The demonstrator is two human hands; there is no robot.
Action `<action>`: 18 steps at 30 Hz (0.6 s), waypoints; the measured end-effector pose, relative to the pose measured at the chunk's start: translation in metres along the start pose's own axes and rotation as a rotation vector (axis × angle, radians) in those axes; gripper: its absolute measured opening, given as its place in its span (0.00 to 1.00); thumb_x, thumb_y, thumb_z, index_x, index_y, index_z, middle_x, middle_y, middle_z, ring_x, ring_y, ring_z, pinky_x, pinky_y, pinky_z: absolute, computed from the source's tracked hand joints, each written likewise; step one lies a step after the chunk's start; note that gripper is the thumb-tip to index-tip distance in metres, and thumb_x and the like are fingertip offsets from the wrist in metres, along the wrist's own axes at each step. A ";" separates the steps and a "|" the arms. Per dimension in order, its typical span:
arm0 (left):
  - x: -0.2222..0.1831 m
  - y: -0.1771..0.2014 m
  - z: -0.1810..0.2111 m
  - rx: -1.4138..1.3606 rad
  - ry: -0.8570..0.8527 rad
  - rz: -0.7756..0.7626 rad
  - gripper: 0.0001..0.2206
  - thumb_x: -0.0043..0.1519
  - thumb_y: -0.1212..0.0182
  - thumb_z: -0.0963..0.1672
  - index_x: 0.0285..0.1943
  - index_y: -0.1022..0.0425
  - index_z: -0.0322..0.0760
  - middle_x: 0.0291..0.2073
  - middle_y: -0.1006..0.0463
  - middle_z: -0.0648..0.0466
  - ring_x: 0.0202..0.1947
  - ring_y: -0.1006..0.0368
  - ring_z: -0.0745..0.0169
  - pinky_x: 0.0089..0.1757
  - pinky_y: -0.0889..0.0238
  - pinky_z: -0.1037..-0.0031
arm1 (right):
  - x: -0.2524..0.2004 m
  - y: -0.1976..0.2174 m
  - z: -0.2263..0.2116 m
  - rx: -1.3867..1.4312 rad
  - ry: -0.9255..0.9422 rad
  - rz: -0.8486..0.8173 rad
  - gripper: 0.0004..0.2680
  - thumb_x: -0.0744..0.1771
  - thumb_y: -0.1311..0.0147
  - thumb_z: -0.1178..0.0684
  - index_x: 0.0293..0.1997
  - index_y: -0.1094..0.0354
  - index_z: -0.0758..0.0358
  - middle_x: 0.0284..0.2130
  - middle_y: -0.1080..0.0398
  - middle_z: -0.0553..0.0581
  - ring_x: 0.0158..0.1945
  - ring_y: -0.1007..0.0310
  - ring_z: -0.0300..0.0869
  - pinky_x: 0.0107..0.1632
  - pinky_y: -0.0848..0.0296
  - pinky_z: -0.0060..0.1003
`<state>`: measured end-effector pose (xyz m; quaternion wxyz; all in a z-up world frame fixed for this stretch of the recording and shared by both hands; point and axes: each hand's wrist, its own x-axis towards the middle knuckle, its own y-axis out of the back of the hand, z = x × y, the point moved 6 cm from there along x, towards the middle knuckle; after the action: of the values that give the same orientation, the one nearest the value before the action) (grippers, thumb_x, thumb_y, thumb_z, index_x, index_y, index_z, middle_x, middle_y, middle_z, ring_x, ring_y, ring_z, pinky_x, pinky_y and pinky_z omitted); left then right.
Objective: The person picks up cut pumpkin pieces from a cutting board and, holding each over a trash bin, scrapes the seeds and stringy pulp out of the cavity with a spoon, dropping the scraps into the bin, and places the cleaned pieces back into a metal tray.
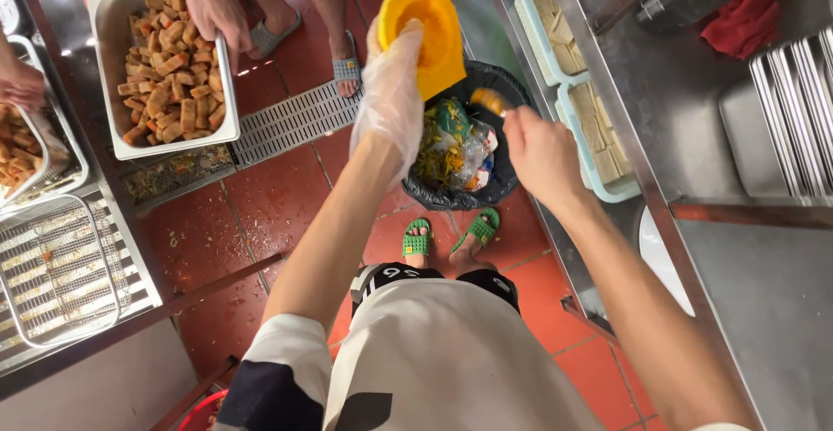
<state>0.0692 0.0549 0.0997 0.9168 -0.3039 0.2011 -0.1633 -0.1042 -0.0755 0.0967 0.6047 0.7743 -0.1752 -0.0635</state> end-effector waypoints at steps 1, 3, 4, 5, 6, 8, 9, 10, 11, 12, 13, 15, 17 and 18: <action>-0.009 0.001 0.005 0.015 -0.014 -0.027 0.19 0.65 0.43 0.42 0.66 0.35 0.41 0.50 0.24 0.51 0.49 0.26 0.60 0.50 0.30 0.67 | -0.005 -0.020 0.020 0.457 -0.322 -0.166 0.12 0.72 0.52 0.47 0.37 0.29 0.63 0.18 0.33 0.55 0.20 0.34 0.48 0.25 0.36 0.46; -0.033 -0.004 0.021 0.036 -0.014 -0.068 0.19 0.66 0.43 0.42 0.66 0.34 0.40 0.51 0.24 0.52 0.51 0.27 0.60 0.52 0.31 0.67 | -0.019 -0.039 0.030 0.926 -0.654 -0.318 0.14 0.72 0.54 0.45 0.36 0.28 0.63 0.17 0.38 0.46 0.16 0.42 0.38 0.21 0.40 0.40; -0.048 -0.008 0.029 0.173 0.039 -0.039 0.19 0.66 0.44 0.45 0.66 0.33 0.44 0.51 0.23 0.55 0.50 0.27 0.64 0.51 0.34 0.70 | -0.022 -0.037 0.027 0.998 -0.675 -0.355 0.14 0.73 0.55 0.45 0.37 0.30 0.65 0.16 0.42 0.45 0.16 0.47 0.34 0.21 0.43 0.37; -0.063 -0.013 0.035 0.304 0.094 -0.014 0.18 0.66 0.45 0.48 0.66 0.33 0.48 0.50 0.23 0.58 0.50 0.28 0.67 0.49 0.36 0.72 | -0.026 -0.032 0.027 1.065 -0.697 -0.389 0.15 0.73 0.55 0.44 0.37 0.31 0.67 0.15 0.46 0.44 0.15 0.51 0.31 0.20 0.46 0.34; -0.071 -0.020 0.034 0.308 0.108 -0.031 0.18 0.66 0.45 0.48 0.66 0.33 0.48 0.50 0.23 0.58 0.50 0.28 0.67 0.49 0.36 0.72 | -0.035 -0.025 0.029 1.066 -0.715 -0.373 0.15 0.73 0.55 0.44 0.37 0.31 0.67 0.15 0.46 0.44 0.15 0.51 0.31 0.20 0.46 0.34; -0.087 -0.026 0.026 0.154 0.261 0.057 0.19 0.62 0.42 0.50 0.61 0.29 0.45 0.49 0.21 0.59 0.48 0.26 0.66 0.46 0.35 0.71 | -0.046 -0.009 0.026 1.289 -0.646 -0.324 0.15 0.72 0.56 0.43 0.39 0.29 0.67 0.13 0.45 0.45 0.12 0.50 0.32 0.22 0.37 0.32; -0.097 -0.034 0.026 0.162 0.264 0.049 0.19 0.62 0.42 0.50 0.61 0.29 0.45 0.49 0.21 0.59 0.48 0.26 0.66 0.46 0.35 0.71 | -0.061 -0.009 0.031 1.295 -0.650 -0.315 0.15 0.72 0.56 0.43 0.39 0.29 0.67 0.13 0.45 0.45 0.12 0.50 0.32 0.22 0.37 0.32; -0.109 -0.036 0.022 0.233 0.342 0.124 0.19 0.60 0.42 0.51 0.59 0.29 0.49 0.47 0.22 0.63 0.45 0.28 0.71 0.41 0.38 0.72 | -0.076 -0.009 0.038 1.318 -0.662 -0.278 0.16 0.72 0.57 0.42 0.40 0.29 0.67 0.12 0.46 0.45 0.11 0.51 0.31 0.22 0.37 0.32; -0.124 -0.037 0.016 0.305 0.423 0.201 0.18 0.58 0.42 0.52 0.57 0.29 0.53 0.45 0.22 0.67 0.42 0.29 0.76 0.36 0.41 0.74 | -0.095 -0.008 0.044 1.340 -0.678 -0.243 0.18 0.72 0.57 0.40 0.40 0.29 0.68 0.10 0.47 0.45 0.11 0.52 0.31 0.21 0.37 0.31; -0.132 -0.036 0.003 0.313 0.429 0.195 0.18 0.58 0.42 0.52 0.57 0.29 0.53 0.45 0.22 0.67 0.42 0.29 0.76 0.36 0.41 0.74 | -0.121 -0.012 0.047 1.345 -0.686 -0.235 0.18 0.72 0.57 0.40 0.40 0.29 0.68 0.10 0.47 0.45 0.11 0.52 0.31 0.21 0.37 0.31; -0.142 -0.038 -0.014 0.334 0.439 0.167 0.18 0.59 0.42 0.52 0.56 0.28 0.51 0.40 0.23 0.65 0.35 0.33 0.74 0.32 0.44 0.74 | -0.150 -0.016 0.053 1.364 -0.756 -0.231 0.17 0.71 0.56 0.40 0.42 0.28 0.68 0.11 0.47 0.45 0.10 0.52 0.30 0.21 0.37 0.32; -0.165 -0.042 -0.050 0.359 0.459 0.125 0.17 0.59 0.42 0.52 0.55 0.27 0.49 0.36 0.23 0.62 0.28 0.36 0.71 0.28 0.47 0.74 | -0.217 -0.026 0.068 1.383 -0.839 -0.211 0.17 0.71 0.55 0.40 0.44 0.28 0.68 0.11 0.46 0.44 0.10 0.52 0.30 0.20 0.37 0.32; -0.190 -0.053 -0.087 0.522 0.351 0.003 0.14 0.61 0.39 0.48 0.54 0.26 0.43 0.31 0.28 0.61 0.26 0.39 0.71 0.26 0.47 0.74 | -0.300 -0.040 0.089 1.396 -0.983 -0.168 0.18 0.71 0.55 0.41 0.44 0.27 0.70 0.11 0.46 0.45 0.11 0.50 0.30 0.20 0.36 0.32; -0.206 -0.062 -0.107 0.528 0.363 -0.017 0.14 0.61 0.39 0.48 0.54 0.26 0.43 0.31 0.28 0.61 0.26 0.39 0.71 0.26 0.47 0.74 | -0.339 -0.040 0.095 1.397 -0.998 -0.147 0.18 0.71 0.55 0.41 0.44 0.27 0.70 0.11 0.46 0.45 0.11 0.50 0.30 0.20 0.36 0.32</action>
<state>-0.1703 0.0418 0.1154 0.9117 -0.0232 0.3095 -0.2690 -0.4413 -0.0361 -0.0053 -0.1637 0.8597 -0.3688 -0.3131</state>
